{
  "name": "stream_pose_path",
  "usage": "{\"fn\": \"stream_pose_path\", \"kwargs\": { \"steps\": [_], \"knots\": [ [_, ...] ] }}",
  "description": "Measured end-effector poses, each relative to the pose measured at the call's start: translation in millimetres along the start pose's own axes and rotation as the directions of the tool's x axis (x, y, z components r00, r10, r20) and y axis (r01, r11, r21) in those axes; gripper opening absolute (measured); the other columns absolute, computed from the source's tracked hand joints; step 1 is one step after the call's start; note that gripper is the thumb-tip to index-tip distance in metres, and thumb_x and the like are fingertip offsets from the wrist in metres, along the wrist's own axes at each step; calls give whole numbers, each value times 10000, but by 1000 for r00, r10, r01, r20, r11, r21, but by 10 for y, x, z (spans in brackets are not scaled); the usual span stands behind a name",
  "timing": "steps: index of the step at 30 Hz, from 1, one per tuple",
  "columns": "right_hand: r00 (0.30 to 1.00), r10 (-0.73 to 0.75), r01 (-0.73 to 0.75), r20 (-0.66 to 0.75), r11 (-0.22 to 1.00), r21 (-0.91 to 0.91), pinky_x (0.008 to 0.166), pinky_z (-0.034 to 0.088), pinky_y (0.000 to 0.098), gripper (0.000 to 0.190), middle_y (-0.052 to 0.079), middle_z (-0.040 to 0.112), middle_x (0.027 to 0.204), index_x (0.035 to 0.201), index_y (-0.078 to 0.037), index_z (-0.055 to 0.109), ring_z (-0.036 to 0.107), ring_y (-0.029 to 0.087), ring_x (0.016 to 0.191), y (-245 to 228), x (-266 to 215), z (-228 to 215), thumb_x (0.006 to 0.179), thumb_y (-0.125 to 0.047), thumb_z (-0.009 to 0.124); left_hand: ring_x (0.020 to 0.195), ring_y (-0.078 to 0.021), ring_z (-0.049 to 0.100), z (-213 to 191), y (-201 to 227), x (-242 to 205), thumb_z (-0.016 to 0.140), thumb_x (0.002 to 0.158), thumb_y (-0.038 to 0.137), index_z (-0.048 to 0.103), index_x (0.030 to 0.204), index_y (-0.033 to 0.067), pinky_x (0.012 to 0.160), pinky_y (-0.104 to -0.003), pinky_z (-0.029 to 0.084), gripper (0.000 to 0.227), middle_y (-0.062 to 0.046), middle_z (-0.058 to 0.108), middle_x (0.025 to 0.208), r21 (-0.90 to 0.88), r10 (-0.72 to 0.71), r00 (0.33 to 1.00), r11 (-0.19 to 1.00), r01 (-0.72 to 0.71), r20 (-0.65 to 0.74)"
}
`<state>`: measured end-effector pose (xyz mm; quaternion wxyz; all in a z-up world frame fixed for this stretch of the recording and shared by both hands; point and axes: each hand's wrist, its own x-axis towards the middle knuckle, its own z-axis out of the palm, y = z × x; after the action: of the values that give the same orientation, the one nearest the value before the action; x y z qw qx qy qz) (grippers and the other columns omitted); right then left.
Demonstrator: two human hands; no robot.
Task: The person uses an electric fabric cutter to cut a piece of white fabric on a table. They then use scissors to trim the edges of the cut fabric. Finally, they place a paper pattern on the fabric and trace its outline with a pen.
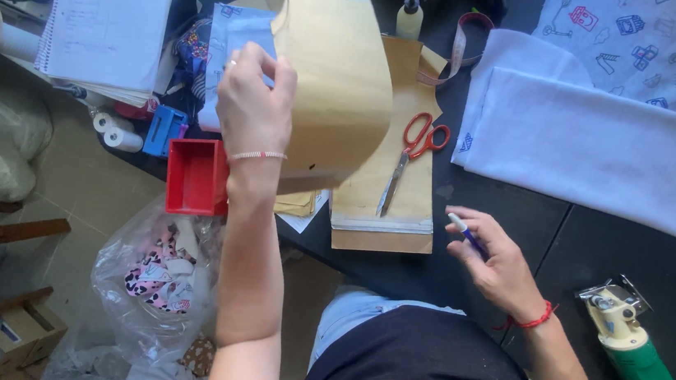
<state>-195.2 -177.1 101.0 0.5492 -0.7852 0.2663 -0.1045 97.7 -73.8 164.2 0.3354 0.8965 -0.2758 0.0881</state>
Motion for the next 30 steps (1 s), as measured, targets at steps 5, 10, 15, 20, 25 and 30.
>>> {"fn": "stream_pose_path", "kwargs": {
  "steps": [5,10,15,20,25,30],
  "knots": [
    [827,-535,444,-174,811,-381,870,312,407,758,232,253,1310,1243,-92,397,333,337,1040,-164,12,259,609,-339,732,600,-240,506,-177,515,-570,414,863,293,408,699,84,599,-369,435,266,-94,423,594,-393,-117,984,905,163,137],
    [513,-817,547,-263,547,-634,591,451,342,328,244,470,1109,1020,-159,588,546,280,717,37,-47,166,703,-193,664,569,-30,367,112,766,-1058,444,885,237,348,679,114,537,-170,384,258,52,325,580,-807,-221,966,541,237,136],
    [264,-737,454,-622,664,-595,616,409,296,360,165,627,617,662,42,569,627,345,538,61,-107,-545,898,-178,409,621,-159,600,127,1399,-1165,445,884,263,472,802,30,489,-246,522,248,-145,575,724,-889,-75,961,366,275,266],
    [599,-54,-264,-799,928,-261,689,439,331,274,143,591,935,1015,23,558,559,227,825,604,-407,-1716,820,-122,682,1130,-232,442,788,1605,-1208,525,836,121,536,909,91,905,-323,414,79,-115,443,1160,-717,303,902,697,9,306],
    [669,408,-418,-622,898,139,656,482,236,279,6,587,931,1004,-93,537,537,70,776,1639,-197,-2570,778,-187,671,1140,-244,432,1771,1433,-1536,530,733,-3,548,858,85,851,-361,371,153,-167,498,1107,-544,266,899,838,-37,349],
    [639,472,-688,-608,704,-177,689,408,353,568,144,567,1028,1080,-17,480,546,254,880,2350,-94,-2957,703,-381,700,1065,-275,497,2119,1397,-1626,601,714,52,576,958,74,836,-389,414,246,-153,490,1112,-384,146,906,923,19,396]
  ]
}}
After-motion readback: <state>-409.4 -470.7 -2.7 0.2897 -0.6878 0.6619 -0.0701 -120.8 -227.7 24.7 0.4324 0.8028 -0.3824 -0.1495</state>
